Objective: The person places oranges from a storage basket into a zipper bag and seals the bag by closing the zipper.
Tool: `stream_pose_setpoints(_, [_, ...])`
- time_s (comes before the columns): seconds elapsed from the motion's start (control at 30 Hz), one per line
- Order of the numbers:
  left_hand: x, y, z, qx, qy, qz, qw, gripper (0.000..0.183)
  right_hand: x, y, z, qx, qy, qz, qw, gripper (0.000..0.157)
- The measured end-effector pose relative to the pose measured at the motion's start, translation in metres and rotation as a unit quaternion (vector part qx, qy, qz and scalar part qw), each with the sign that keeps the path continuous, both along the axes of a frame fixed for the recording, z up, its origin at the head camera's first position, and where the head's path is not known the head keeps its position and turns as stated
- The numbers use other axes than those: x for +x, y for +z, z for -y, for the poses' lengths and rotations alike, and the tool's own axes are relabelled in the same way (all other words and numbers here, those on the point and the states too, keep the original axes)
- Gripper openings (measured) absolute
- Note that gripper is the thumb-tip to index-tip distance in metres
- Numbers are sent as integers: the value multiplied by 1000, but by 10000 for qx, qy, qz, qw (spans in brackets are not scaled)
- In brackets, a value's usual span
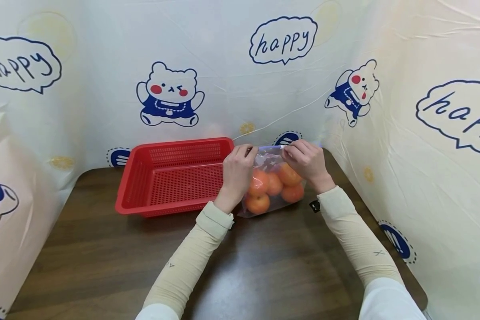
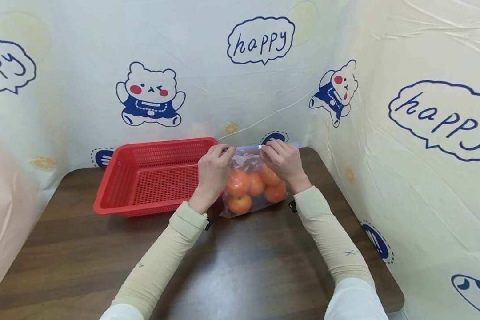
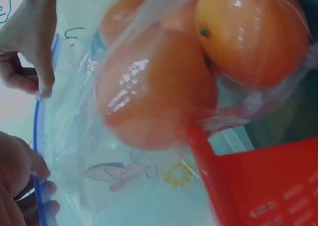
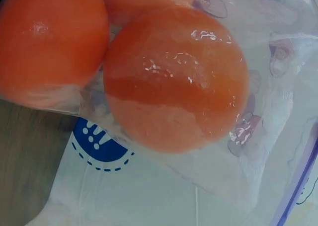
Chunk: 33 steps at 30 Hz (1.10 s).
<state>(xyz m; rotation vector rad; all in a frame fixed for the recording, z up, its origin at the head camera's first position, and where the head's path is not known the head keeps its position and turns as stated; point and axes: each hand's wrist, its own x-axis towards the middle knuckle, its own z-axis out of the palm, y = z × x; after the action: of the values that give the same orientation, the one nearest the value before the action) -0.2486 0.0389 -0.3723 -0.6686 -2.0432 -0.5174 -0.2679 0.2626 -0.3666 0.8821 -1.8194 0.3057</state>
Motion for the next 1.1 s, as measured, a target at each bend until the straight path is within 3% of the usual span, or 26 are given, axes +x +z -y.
stream_pose_setpoints(0.33, [-2,8,-11,-326,225,-99,9992,24,1,-2,-3,-31,18,-180,9998,3])
stream_pose_setpoints(0.87, [-5,1,-4,-466,119,-27,9988,19,-6,8,-13,606,18,194,9980,6])
stream_pose_setpoints(1.1, [-7,-3,-2,-505,186,-97,9985,19,-9,6,-16,546,26,213,9983,6])
